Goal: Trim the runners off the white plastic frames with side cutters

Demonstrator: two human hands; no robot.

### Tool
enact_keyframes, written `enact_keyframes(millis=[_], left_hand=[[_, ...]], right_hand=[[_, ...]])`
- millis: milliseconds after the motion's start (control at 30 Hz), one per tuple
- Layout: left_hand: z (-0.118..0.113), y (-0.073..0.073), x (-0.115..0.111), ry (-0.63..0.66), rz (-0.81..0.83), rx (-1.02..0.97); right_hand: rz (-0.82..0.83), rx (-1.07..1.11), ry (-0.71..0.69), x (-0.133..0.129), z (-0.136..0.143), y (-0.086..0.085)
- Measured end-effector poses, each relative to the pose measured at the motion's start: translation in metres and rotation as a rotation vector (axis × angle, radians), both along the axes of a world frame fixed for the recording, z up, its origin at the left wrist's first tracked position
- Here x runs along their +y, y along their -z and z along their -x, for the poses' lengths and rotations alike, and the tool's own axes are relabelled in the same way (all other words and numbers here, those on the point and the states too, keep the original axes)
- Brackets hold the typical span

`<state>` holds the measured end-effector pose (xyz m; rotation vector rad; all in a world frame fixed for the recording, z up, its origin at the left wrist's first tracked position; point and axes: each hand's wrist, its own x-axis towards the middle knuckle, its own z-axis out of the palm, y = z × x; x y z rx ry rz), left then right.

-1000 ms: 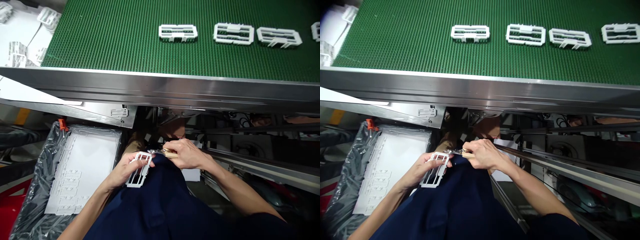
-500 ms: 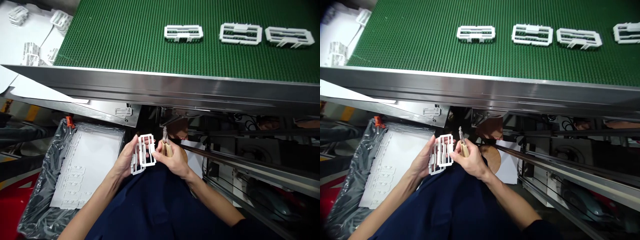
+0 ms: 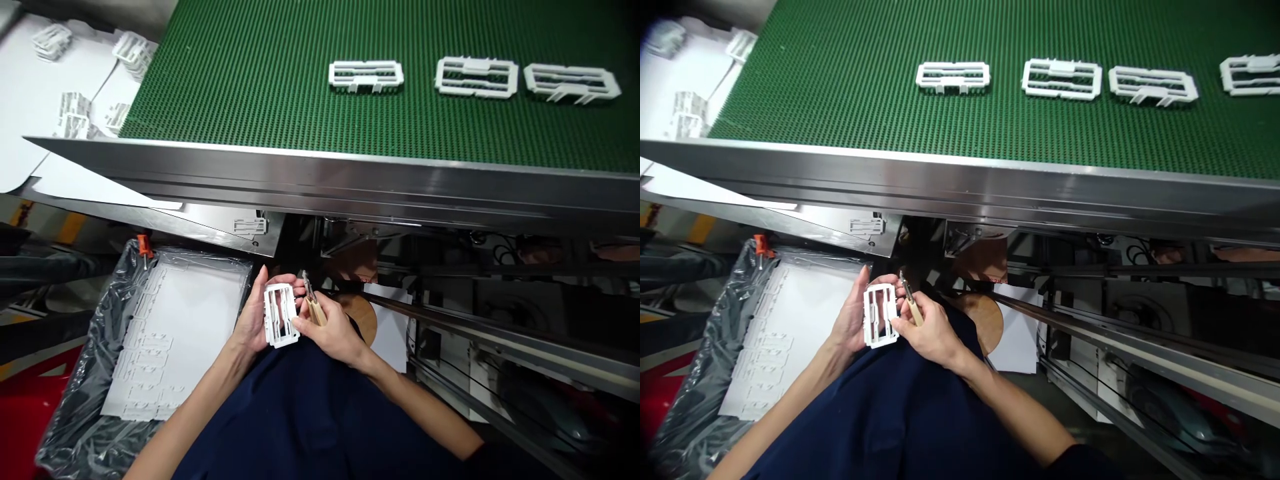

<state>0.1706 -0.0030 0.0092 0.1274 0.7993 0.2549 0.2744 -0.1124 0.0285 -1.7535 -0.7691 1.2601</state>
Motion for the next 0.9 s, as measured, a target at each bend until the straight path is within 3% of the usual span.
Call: enact_keyframes(millis=[233,367,467,533,600,700,800,900], left_hand=[[0.002,0.003,0.000,-0.027,-0.011,-0.031],[0.004,0.007,0.001,-0.023,0.009,-0.042],[0.004,0.007,0.003,0.054,-0.062,-0.064],[0.003,-0.003,0.008,0.190,-0.238,-0.063],[0.002,-0.025,0.018,0.437,-0.579,-0.041],[-0.003,-0.079,0.044,0.819,-1.294,0.042],[-0.020,-0.142,0.077,0.907,-1.872,0.057],[-0.062,-0.186,0.114,0.848,-2.199,0.174]], right_hand=[[-0.004,-0.009,0.025,-0.002,0.000,0.004],[-0.028,0.031,0.140,-0.006,-0.007,0.005],[-0.050,-0.016,0.281,-0.009,-0.018,0.004],[-0.006,-0.146,0.323,-0.013,-0.024,0.004],[0.038,-0.301,0.324,-0.018,-0.028,0.007],[0.018,-0.414,0.348,-0.024,-0.029,0.015],[0.006,-0.412,0.335,-0.024,-0.028,0.017],[-0.017,-0.415,0.313,-0.024,-0.026,0.012]])
